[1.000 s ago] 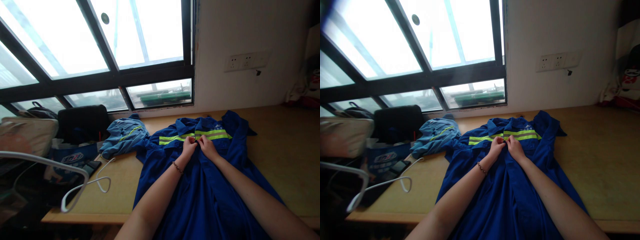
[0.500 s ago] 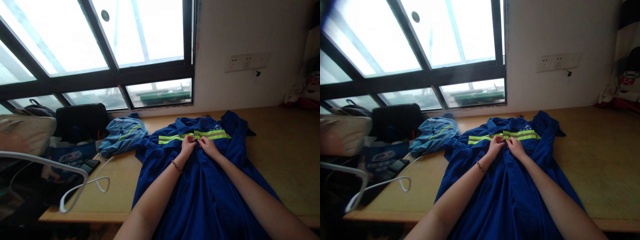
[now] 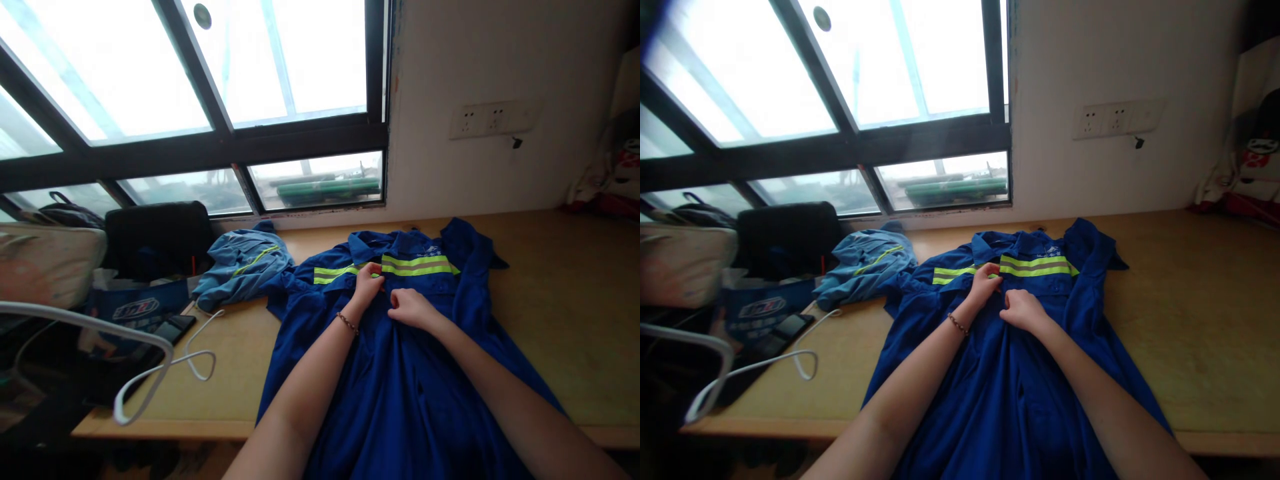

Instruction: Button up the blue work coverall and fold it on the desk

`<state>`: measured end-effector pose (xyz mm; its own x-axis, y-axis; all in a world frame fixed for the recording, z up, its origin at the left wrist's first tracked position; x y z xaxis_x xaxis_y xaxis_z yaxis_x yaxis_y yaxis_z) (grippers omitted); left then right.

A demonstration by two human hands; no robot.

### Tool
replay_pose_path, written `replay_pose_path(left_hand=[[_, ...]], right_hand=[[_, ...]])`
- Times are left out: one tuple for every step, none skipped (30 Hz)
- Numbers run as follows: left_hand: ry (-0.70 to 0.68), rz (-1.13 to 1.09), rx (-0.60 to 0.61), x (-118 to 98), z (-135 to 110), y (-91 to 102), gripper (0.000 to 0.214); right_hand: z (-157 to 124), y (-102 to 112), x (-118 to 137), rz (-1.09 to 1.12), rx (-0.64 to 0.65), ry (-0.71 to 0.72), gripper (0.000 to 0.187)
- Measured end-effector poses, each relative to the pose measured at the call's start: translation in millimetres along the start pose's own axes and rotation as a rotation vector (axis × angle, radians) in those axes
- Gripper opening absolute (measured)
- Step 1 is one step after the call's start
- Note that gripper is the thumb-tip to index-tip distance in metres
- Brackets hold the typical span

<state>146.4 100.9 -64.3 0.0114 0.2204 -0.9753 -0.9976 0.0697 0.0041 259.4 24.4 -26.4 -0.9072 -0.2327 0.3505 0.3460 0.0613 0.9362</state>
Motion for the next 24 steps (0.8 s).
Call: replay_pose_path(left_hand=[[-0.014,0.017,-0.007,0.8,3.6,1.2,0.023],[-0.025,0.032,-0.016,1.8,8.0,2.5,0.023],[-0.033,0.046,-0.024,2.9,13.1,3.9,0.023],[-0.037,0.057,-0.029,4.1,18.7,5.1,0.023],[-0.039,0.066,-0.031,5.4,24.7,6.2,0.023],[-0.041,0.073,-0.026,6.7,30.7,7.1,0.022],[-0.042,0.076,-0.018,7.9,36.7,7.8,0.022],[-0.045,0.077,-0.006,9.0,42.4,8.4,0.022],[-0.048,0.080,0.008,9.9,47.6,8.9,0.021],[-0.051,0.085,0.021,10.6,52.2,9.3,0.021],[-0.052,0.092,0.031,11.1,56.2,9.6,0.020],[-0.052,0.100,0.037,11.2,59.5,9.7,0.019],[-0.049,0.108,0.039,11.1,62.0,9.6,0.018],[-0.046,0.116,0.039,10.8,63.6,9.2,0.017],[-0.040,0.124,0.039,10.3,64.4,8.5,0.015],[-0.033,0.132,0.041,9.8,64.3,7.5,0.013],[-0.025,0.141,0.046,9.1,63.3,6.2,0.011],[-0.016,0.151,0.055,8.4,61.4,5.0,0.010],[-0.005,0.165,0.067,7.3,58.4,4.1,0.010],[0.006,0.182,0.081,5.7,54.2,3.8,0.011],[0.018,0.195,0.091,3.2,48.5,4.3,0.012],[0.022,0.222,0.099,-0.5,41.1,5.9,0.013],[0.016,0.274,0.104,-5.5,32.0,8.5,0.016],[0.001,0.349,0.114,-11.7,21.0,11.7,0.019]], right_hand=[[-3.1,-0.4,2.5,-0.029,-0.039,-0.031,0.008],[-5.6,-1.2,4.3,-0.045,-0.067,-0.059,0.010],[-7.3,-2.4,5.7,-0.047,-0.080,-0.076,0.011],[-8.0,-4.1,6.4,-0.031,-0.079,-0.082,0.011],[-7.6,-6.1,6.4,0.001,-0.068,-0.080,0.009],[-6.2,-8.2,5.8,0.048,-0.058,-0.074,0.008],[-3.9,-10.4,4.8,0.106,-0.054,-0.065,0.006],[-0.9,-12.7,3.2,0.176,-0.054,-0.059,0.006],[2.5,-15.2,1.2,0.265,-0.056,-0.060,0.007],[6.1,-17.8,-1.5,0.382,-0.064,-0.074,0.008],[9.6,-20.0,-5.2,0.540,-0.086,-0.108,0.009],[12.9,-21.7,-9.7,0.717,-0.119,-0.157,0.009],[15.7,-22.7,-14.7,0.883,-0.160,-0.205,0.010],[17.9,-22.9,-20.8,1.044,-0.215,-0.267,0.011],[19.4,-22.3,-27.5,1.183,-0.276,-0.335,0.012],[20.4,-21.0,-34.3,1.289,-0.331,-0.400,0.015],[21.1,-19.5,-40.6,1.365,-0.372,-0.456,0.017],[21.7,-17.9,-46.2,1.420,-0.397,-0.504,0.018],[22.3,-16.7,-50.7,1.471,-0.413,-0.545,0.018],[23.0,-15.9,-53.8,1.501,-0.416,-0.568,0.018],[24.0,-15.3,-55.4,1.509,-0.408,-0.568,0.018],[24.9,-15.6,-56.3,1.525,-0.405,-0.569,0.017],[25.7,-16.3,-56.4,1.543,-0.405,-0.569,0.017],[26.5,-17.4,-56.3,1.559,-0.407,-0.567,0.017]])
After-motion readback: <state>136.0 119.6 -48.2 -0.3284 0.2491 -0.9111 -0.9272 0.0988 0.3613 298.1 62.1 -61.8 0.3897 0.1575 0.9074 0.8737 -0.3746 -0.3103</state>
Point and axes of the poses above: each hand's wrist, its own z-axis towards the middle knuckle, its own y-axis out of the back of the hand, x = y × z, the point moved 3 cm from there along z, towards the middle knuckle, and after that the axes turned 2 degrees about -z, right-handed, at the moved point
